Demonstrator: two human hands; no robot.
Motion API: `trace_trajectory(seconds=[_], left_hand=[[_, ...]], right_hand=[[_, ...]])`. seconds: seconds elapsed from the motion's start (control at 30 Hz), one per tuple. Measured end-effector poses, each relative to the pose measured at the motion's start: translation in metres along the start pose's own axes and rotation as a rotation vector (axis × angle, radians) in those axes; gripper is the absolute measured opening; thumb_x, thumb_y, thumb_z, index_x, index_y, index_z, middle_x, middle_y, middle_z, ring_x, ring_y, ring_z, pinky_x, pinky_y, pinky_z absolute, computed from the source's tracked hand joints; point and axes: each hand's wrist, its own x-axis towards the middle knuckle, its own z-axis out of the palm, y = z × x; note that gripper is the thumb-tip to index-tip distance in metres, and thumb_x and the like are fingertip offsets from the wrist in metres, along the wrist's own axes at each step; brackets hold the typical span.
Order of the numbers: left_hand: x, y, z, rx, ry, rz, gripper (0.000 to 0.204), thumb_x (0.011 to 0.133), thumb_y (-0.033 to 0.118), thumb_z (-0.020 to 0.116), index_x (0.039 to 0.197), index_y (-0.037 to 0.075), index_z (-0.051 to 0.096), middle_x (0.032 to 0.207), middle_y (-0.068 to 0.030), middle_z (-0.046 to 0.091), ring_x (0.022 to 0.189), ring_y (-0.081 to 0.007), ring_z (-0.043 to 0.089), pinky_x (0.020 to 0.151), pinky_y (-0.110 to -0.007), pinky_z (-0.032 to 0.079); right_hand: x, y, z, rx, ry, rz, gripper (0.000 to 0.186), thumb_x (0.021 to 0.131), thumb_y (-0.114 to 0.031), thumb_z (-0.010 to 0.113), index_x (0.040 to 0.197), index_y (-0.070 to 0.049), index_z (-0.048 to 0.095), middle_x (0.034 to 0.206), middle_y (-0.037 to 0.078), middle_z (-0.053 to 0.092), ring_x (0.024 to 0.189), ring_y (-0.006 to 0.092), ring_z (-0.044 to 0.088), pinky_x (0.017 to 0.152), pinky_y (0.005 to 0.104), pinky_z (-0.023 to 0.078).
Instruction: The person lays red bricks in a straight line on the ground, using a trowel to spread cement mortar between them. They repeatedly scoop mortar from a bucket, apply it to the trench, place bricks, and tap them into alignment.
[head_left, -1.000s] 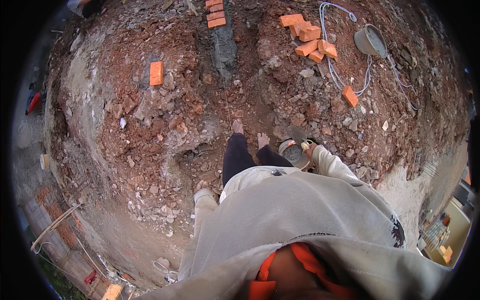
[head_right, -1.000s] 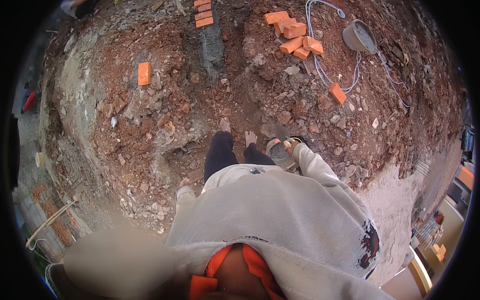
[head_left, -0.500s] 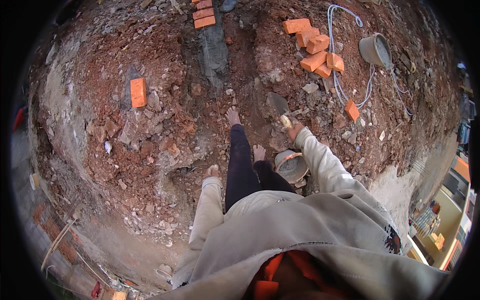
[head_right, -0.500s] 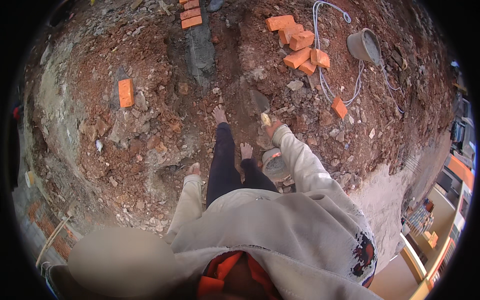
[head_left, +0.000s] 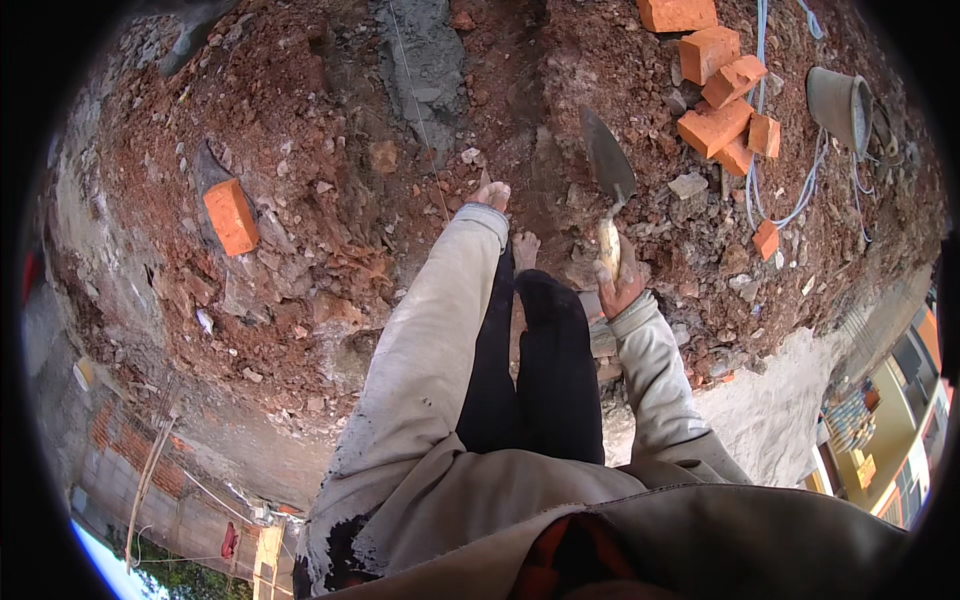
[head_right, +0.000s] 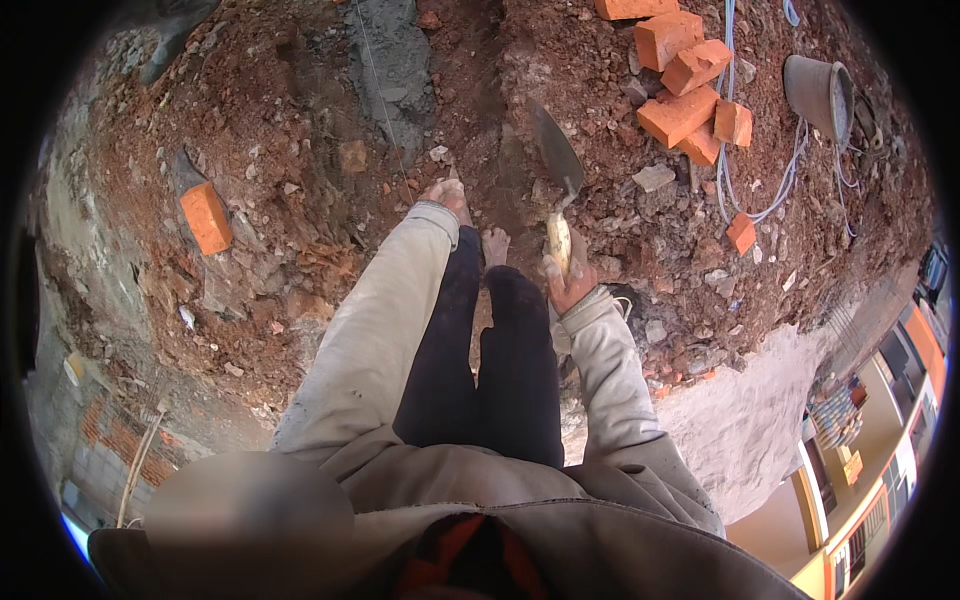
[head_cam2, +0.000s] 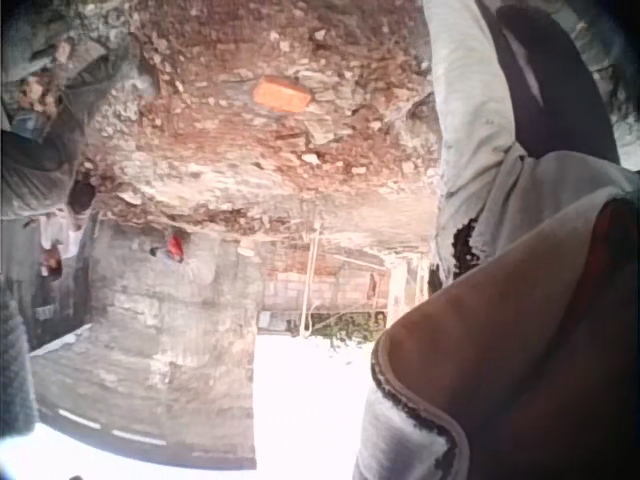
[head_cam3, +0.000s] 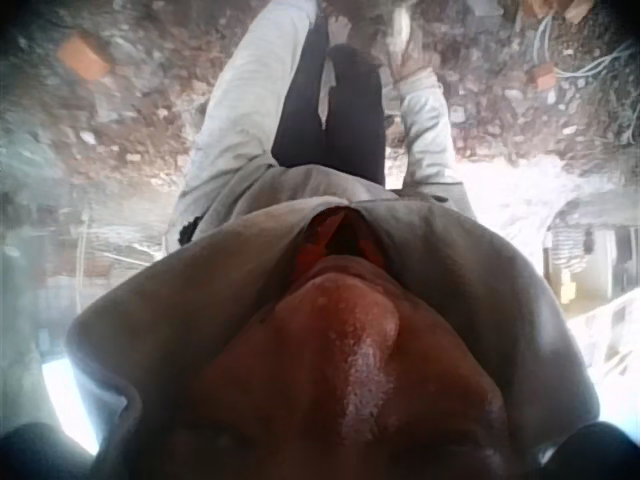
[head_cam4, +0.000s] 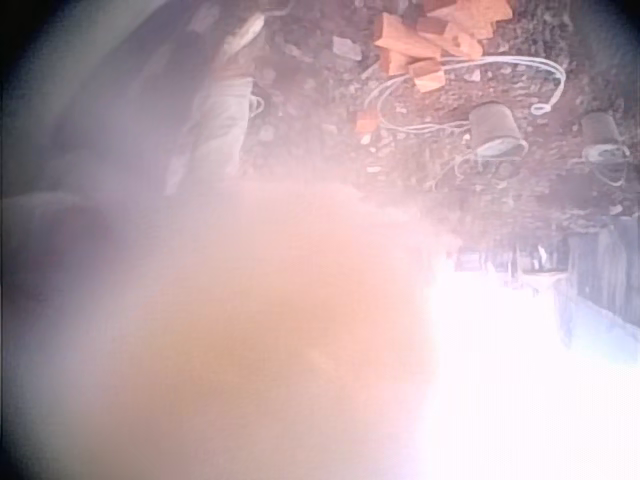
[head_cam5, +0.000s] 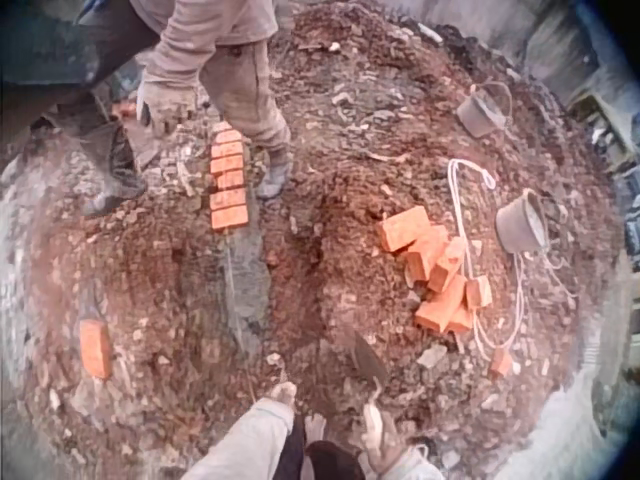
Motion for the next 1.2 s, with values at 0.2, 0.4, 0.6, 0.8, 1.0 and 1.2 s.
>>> trace_trajectory(seconds=[0.2, 0.4, 0.6, 0.8, 1.0, 1.2], left_hand=[[0.057, -0.065, -0.219, -0.160, 0.462, -0.157, 0.030, 0.088, 0.016, 0.061, 0.115, 0.005, 0.056, 0.085, -0.0074, 0.063, 0.072, -0.0179, 0.058, 0.065, -0.031, 0.049], [0.149, -0.027, -0.111, 1.130, 0.464, 0.457, 0.049, 0.084, 0.034, 0.066, 0.124, 0.008, 0.054, 0.112, -0.0149, 0.055, 0.106, -0.0318, 0.052, 0.094, -0.040, 0.040], [0.109, -0.074, -0.217, 1.028, 0.197, -0.212, 0.040, 0.085, 0.048, 0.057, 0.095, 0.012, 0.071, 0.113, -0.0126, 0.056, 0.101, -0.0345, 0.055, 0.090, -0.042, 0.043], [0.153, 0.031, -0.143, 1.209, 0.658, 0.359, 0.050, 0.079, 0.020, 0.069, 0.124, 0.010, 0.050, 0.120, -0.0188, 0.053, 0.113, -0.0369, 0.051, 0.096, -0.043, 0.043], [0.165, 0.045, -0.176, 1.446, 0.415, -0.033, 0.055, 0.073, 0.029, 0.072, 0.117, 0.004, 0.051, 0.117, -0.0198, 0.053, 0.113, -0.0369, 0.051, 0.094, -0.043, 0.044], [0.077, 0.005, -0.144, 1.109, 0.686, 0.044, 0.052, 0.069, 0.029, 0.072, 0.109, 0.003, 0.052, 0.108, -0.0184, 0.055, 0.104, -0.0374, 0.053, 0.090, -0.044, 0.044]], right_hand=[[0.002, 0.038, 0.072, -0.068, -0.374, 0.105, 0.044, 0.076, -0.028, 0.062, 0.110, -0.002, 0.057, 0.088, 0.023, 0.065, 0.082, 0.0416, 0.063, 0.071, 0.0466, 0.050], [0.008, 0.151, 0.131, -0.197, -0.349, 0.159, 0.038, 0.075, -0.030, 0.064, 0.101, -0.002, 0.059, 0.083, 0.022, 0.064, 0.080, 0.0424, 0.061, 0.071, 0.0479, 0.049], [0.016, 0.137, 0.152, -0.145, -0.599, 0.156, 0.043, 0.074, -0.029, 0.062, 0.104, -0.001, 0.053, 0.078, 0.024, 0.061, 0.075, 0.0451, 0.060, 0.065, 0.0496, 0.048], [0.057, 0.140, 0.134, -0.147, -0.538, 0.130, 0.039, 0.073, -0.027, 0.062, 0.100, -0.001, 0.054, 0.072, 0.021, 0.060, 0.068, 0.0429, 0.060, 0.061, 0.0453, 0.049], [0.050, 0.149, 0.135, -0.183, -0.509, 0.132, 0.037, 0.076, -0.030, 0.062, 0.099, 0.000, 0.057, 0.075, 0.018, 0.061, 0.067, 0.0370, 0.061, 0.063, 0.0425, 0.049], [0.054, 0.121, 0.137, 0.059, -0.560, 0.351, 0.037, 0.082, -0.028, 0.060, 0.108, -0.001, 0.053, 0.071, 0.016, 0.059, 0.061, 0.0332, 0.059, 0.058, 0.0418, 0.047]])
